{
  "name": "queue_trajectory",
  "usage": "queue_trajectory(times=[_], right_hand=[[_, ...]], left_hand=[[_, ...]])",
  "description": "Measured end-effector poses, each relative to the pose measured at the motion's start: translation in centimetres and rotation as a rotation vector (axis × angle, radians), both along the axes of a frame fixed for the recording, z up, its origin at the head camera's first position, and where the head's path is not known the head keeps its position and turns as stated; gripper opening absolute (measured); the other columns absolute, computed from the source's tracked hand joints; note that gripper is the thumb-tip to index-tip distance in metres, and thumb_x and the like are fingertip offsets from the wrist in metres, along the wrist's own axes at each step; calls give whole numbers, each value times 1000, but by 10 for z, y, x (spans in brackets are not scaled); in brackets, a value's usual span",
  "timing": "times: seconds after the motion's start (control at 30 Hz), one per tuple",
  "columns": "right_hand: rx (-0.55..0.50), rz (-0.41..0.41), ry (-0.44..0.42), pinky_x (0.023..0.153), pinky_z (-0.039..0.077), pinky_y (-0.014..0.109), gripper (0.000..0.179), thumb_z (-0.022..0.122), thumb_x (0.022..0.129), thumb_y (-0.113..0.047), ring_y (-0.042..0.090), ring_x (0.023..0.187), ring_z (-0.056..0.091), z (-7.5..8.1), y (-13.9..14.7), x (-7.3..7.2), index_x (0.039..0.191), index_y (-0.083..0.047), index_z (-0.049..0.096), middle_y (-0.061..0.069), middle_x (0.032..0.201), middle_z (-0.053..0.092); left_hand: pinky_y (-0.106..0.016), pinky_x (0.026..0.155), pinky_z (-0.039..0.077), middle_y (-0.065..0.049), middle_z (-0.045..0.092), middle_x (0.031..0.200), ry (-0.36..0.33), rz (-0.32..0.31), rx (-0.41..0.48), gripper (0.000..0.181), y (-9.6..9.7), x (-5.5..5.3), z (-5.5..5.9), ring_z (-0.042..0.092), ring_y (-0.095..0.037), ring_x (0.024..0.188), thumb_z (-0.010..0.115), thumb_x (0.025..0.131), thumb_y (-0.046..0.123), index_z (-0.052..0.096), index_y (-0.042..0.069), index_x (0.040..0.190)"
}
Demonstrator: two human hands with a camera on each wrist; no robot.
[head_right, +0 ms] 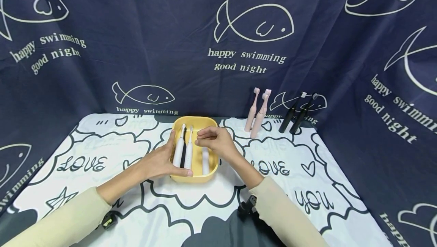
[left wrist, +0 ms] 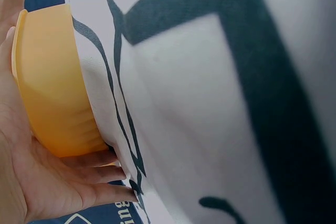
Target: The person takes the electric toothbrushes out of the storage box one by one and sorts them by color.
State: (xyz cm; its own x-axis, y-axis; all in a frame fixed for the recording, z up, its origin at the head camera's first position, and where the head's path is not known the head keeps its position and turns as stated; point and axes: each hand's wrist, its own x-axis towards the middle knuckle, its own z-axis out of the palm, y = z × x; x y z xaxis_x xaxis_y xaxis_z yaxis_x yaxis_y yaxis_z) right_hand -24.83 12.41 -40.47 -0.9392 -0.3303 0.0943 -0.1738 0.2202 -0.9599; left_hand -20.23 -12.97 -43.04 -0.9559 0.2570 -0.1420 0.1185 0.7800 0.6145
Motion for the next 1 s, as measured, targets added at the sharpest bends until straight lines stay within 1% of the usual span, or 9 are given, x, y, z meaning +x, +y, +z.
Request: queue_trajectory(times=[0.17, 0.33, 0.5, 0.67, 0.73, 0.8, 1.0], right_hand=[[10, 31, 26, 86, 63, 21, 35, 89, 95, -3, 11, 98, 81, -1, -11, 1, 126, 9, 78, 22, 118, 85], [22, 58, 47, 86, 63, 21, 35, 89, 94, -2, 14, 99, 82, -2, -25, 1, 124, 10, 78, 24, 117, 84], [57, 76, 66, 84, 63, 20, 34, 90, 93, -2, 17, 99, 82, -7, -35, 0, 123, 9, 80, 22, 115, 85], [104, 111, 98, 84, 62, 21, 31, 91, 93, -6, 22, 100, 83, -9, -44, 0, 121, 5, 83, 18, 113, 86], [122, 120, 108, 84, 62, 21, 30, 91, 93, -7, 20, 98, 82, -9, -47, -1, 119, 3, 84, 17, 111, 87], [145, 128, 118, 83, 62, 20, 28, 91, 93, -9, 16, 95, 81, -11, -50, -3, 119, 1, 85, 16, 110, 87], [227, 155, 161, 81, 60, 18, 24, 92, 94, -12, 4, 87, 76, -15, -56, -6, 116, -5, 87, 11, 107, 88]], left_hand=[[-61, 120, 52, -28, 39, 179, 5, 0, -4, 173, -1, 0, -1, 58, -43, 154, 90, 66, 92, -16, 19, 181], [-61, 116, 55, -31, 41, 177, 15, 1, -20, 174, -1, 0, 0, 60, -45, 152, 89, 65, 94, -16, 17, 181], [-60, 115, 55, -32, 46, 174, 22, -3, -18, 177, 0, 0, 1, 62, -44, 148, 88, 62, 97, -15, 16, 181], [-62, 116, 55, -31, 43, 176, 23, -1, -24, 175, 0, 1, 1, 60, -46, 151, 89, 65, 94, -15, 15, 181], [-63, 117, 54, -30, 42, 177, 23, -2, -25, 174, -1, 1, 1, 59, -47, 152, 89, 66, 93, -15, 15, 181], [-64, 119, 52, -28, 40, 179, 19, -5, -18, 174, -2, 1, 0, 56, -47, 155, 89, 66, 94, -16, 17, 181], [-65, 123, 48, -25, 41, 179, 24, -19, 7, 172, -3, 2, -2, 51, -45, 160, 88, 66, 95, -15, 18, 181]])
